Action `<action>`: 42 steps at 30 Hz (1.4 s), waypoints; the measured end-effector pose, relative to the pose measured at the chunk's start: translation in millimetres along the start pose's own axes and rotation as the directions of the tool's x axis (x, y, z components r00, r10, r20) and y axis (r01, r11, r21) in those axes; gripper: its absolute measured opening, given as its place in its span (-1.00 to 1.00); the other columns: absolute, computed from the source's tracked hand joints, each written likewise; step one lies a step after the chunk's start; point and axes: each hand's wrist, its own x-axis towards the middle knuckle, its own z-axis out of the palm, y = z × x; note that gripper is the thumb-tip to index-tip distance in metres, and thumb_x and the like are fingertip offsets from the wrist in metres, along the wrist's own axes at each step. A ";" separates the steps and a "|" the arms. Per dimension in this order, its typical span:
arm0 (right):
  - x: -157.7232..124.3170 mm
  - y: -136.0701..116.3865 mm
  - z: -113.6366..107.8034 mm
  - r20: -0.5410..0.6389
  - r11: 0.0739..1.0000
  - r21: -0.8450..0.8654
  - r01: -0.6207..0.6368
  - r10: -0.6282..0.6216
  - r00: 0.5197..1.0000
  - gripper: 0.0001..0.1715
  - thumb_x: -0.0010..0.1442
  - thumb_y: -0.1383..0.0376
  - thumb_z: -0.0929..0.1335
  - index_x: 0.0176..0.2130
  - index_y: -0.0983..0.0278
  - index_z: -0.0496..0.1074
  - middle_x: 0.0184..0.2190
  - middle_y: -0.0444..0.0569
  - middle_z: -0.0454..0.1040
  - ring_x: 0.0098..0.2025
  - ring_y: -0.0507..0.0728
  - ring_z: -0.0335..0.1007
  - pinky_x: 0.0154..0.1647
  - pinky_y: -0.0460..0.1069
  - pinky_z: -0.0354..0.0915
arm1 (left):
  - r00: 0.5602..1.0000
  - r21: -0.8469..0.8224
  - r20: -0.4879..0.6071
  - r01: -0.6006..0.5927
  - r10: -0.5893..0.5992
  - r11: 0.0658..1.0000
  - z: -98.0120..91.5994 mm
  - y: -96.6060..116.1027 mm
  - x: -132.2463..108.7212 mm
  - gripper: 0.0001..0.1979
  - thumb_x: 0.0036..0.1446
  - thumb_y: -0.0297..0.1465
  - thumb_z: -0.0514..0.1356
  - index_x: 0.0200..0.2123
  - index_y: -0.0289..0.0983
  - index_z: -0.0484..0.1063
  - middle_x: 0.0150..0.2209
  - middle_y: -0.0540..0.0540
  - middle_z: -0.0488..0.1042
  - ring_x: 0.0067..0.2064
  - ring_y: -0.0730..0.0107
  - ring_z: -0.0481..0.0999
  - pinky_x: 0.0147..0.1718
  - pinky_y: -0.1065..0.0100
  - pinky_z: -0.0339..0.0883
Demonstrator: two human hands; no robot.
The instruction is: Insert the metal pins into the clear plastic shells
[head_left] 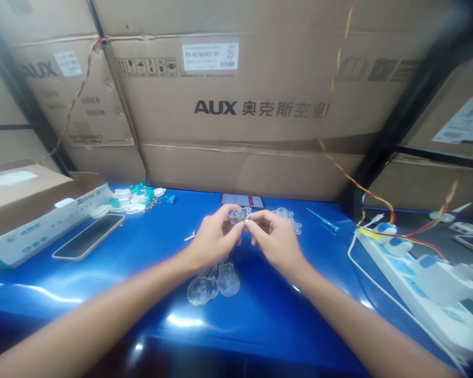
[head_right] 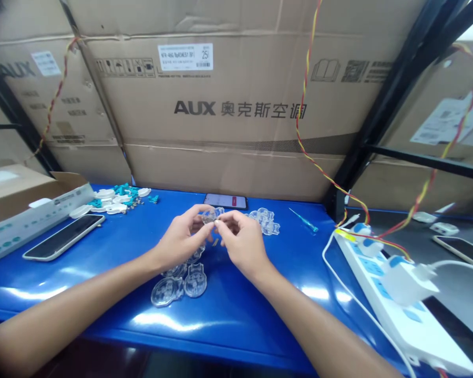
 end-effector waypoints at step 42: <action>42.3 17.2 -72.2 0.083 0.952 0.050 -0.303 0.299 0.951 -0.73 -0.04 0.16 0.46 -0.50 0.33 0.45 -0.61 -0.09 0.42 -0.62 -0.04 0.21 -0.67 -0.14 0.11 | 0.988 -0.211 0.055 0.154 -0.146 0.965 -10.8 -21.2 16.4 -0.74 0.14 -0.28 0.14 -0.14 -0.30 0.30 -0.41 -0.11 0.55 -0.59 0.48 0.46 -0.67 0.50 0.27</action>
